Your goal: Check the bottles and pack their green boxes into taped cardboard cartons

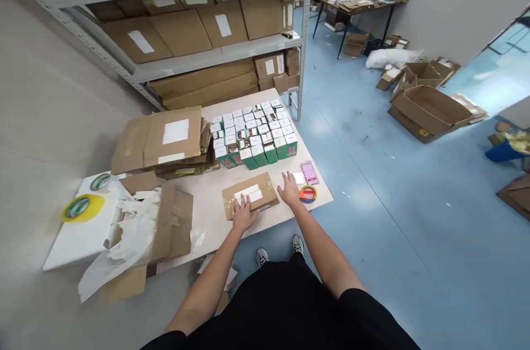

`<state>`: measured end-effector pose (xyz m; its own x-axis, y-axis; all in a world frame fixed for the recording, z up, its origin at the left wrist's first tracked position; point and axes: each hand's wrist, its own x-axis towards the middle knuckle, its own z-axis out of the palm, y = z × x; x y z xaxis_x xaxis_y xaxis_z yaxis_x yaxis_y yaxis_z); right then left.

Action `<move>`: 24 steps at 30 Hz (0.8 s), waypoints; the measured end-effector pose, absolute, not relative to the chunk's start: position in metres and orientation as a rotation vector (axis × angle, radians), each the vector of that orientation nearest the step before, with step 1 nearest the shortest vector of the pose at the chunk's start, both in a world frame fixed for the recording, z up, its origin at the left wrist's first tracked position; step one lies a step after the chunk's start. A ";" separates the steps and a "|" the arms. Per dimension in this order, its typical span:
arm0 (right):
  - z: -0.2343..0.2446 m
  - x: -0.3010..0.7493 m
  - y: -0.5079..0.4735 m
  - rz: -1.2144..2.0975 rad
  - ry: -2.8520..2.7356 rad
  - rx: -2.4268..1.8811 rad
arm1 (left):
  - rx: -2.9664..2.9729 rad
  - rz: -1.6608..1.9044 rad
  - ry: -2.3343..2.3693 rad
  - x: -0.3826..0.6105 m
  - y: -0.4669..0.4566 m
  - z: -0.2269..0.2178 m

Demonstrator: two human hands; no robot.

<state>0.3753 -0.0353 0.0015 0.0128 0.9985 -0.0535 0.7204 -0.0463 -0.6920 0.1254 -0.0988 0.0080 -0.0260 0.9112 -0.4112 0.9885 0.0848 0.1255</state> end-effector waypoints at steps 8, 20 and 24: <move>-0.029 0.471 -0.040 0.856 -1.669 -2.004 | 1.936 -0.334 1.898 0.151 -0.080 0.008; -0.092 0.480 -0.070 1.181 -1.882 -2.141 | 1.763 -0.437 1.795 0.132 -0.065 0.006; -0.095 0.470 -0.060 1.126 -1.902 -2.293 | 1.733 -0.429 1.767 0.129 -0.061 0.006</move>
